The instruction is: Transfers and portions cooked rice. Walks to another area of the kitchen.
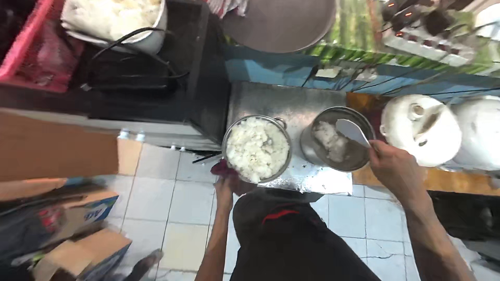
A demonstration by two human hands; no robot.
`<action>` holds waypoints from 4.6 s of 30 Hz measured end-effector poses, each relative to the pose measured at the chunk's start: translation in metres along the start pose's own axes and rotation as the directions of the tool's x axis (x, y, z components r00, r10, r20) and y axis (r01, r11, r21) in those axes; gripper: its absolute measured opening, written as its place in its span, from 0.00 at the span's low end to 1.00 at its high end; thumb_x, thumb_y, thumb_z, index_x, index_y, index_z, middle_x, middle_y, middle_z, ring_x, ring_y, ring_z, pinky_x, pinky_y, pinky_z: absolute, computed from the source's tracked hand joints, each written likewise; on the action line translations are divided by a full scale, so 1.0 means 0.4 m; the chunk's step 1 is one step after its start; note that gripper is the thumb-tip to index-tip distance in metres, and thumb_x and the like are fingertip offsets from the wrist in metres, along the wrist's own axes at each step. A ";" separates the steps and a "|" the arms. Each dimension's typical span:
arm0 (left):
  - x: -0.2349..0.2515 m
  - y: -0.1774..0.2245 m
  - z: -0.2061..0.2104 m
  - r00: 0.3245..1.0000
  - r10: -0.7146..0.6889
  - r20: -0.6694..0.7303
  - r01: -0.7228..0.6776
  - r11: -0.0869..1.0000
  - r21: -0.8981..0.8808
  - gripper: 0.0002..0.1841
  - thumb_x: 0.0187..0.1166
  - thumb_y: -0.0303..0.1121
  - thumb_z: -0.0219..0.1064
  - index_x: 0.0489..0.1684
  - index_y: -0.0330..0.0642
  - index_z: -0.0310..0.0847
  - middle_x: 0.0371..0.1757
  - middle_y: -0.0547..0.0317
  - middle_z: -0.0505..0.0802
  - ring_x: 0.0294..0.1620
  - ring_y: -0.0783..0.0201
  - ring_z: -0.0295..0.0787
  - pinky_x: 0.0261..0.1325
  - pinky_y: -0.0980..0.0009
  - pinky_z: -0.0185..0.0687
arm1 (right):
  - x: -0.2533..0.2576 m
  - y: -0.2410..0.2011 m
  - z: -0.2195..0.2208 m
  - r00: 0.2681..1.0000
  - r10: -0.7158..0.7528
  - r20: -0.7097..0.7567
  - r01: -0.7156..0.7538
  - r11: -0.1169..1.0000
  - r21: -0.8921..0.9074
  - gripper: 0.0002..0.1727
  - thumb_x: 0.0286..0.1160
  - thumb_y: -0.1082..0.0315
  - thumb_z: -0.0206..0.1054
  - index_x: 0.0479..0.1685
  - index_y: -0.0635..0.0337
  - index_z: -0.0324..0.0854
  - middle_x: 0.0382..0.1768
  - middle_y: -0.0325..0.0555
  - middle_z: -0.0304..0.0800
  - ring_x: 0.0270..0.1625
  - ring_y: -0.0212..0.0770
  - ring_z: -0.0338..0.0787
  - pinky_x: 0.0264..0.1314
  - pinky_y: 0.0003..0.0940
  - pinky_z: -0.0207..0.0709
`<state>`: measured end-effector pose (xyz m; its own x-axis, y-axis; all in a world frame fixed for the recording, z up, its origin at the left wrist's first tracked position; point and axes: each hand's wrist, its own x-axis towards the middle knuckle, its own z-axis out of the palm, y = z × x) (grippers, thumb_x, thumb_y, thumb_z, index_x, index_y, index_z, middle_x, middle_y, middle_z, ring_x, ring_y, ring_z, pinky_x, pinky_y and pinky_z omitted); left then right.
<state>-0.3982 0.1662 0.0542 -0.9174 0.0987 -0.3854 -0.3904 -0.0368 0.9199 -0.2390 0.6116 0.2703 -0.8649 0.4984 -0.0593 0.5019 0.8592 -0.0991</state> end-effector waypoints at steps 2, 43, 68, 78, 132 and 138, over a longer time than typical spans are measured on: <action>-0.001 -0.005 0.003 1.000 0.004 -0.004 -0.004 1.000 -0.003 0.17 0.90 0.34 0.57 0.64 0.30 0.81 0.54 0.46 0.93 0.55 0.57 0.91 0.63 0.56 0.88 | -0.055 -0.100 0.005 0.986 -0.152 0.063 0.142 0.981 0.133 0.21 0.91 0.55 0.53 0.69 0.51 0.86 0.49 0.55 0.94 0.48 0.58 0.94 0.50 0.64 0.85; -0.032 0.072 0.059 0.983 0.181 -0.041 -0.182 0.983 -0.036 0.12 0.88 0.30 0.59 0.49 0.30 0.86 0.40 0.47 0.94 0.41 0.56 0.93 0.50 0.56 0.91 | 0.218 -0.456 0.148 0.705 -0.577 0.413 0.676 0.723 -0.143 0.05 0.74 0.69 0.69 0.35 0.55 0.91 0.38 0.49 0.92 0.47 0.56 0.90 0.55 0.62 0.77; -0.023 0.109 0.061 0.993 0.108 -0.043 -0.111 0.991 -0.074 0.14 0.90 0.31 0.58 0.50 0.29 0.86 0.39 0.47 0.94 0.39 0.57 0.93 0.48 0.56 0.92 | 0.071 -0.318 0.248 0.861 -0.407 0.305 0.136 0.762 0.633 0.18 0.87 0.53 0.57 0.47 0.54 0.90 0.36 0.41 0.94 0.40 0.37 0.93 0.52 0.45 0.87; -0.047 0.076 0.067 0.995 0.083 -0.056 -0.089 0.990 -0.111 0.12 0.89 0.30 0.58 0.47 0.30 0.86 0.38 0.48 0.94 0.38 0.57 0.93 0.46 0.57 0.92 | 0.088 -0.312 0.224 0.922 -0.225 0.316 -0.003 0.811 0.585 0.14 0.70 0.57 0.71 0.51 0.49 0.91 0.38 0.39 0.94 0.40 0.36 0.92 0.49 0.44 0.87; -0.065 0.066 0.057 0.991 0.119 0.059 -0.122 0.991 0.046 0.11 0.85 0.31 0.65 0.52 0.33 0.87 0.43 0.48 0.95 0.43 0.57 0.93 0.50 0.57 0.92 | 0.112 -0.458 0.282 0.794 -0.338 0.505 0.202 0.931 0.305 0.22 0.90 0.50 0.50 0.58 0.53 0.85 0.48 0.55 0.93 0.57 0.58 0.92 0.63 0.62 0.81; -0.103 0.063 0.081 0.991 0.129 0.041 -0.130 0.991 0.027 0.10 0.84 0.30 0.66 0.52 0.33 0.87 0.45 0.49 0.95 0.46 0.58 0.93 0.55 0.58 0.91 | 0.088 -0.543 0.241 0.786 -0.193 0.588 0.181 0.980 0.080 0.19 0.86 0.59 0.56 0.62 0.63 0.82 0.58 0.65 0.89 0.66 0.67 0.86 0.62 0.71 0.78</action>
<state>-0.3679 0.1935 0.0955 -0.9562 0.1339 -0.2605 -0.2657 -0.0222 0.9638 -0.3784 0.4312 0.1939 -0.7755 0.1576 -0.6114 0.3351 0.9234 -0.1870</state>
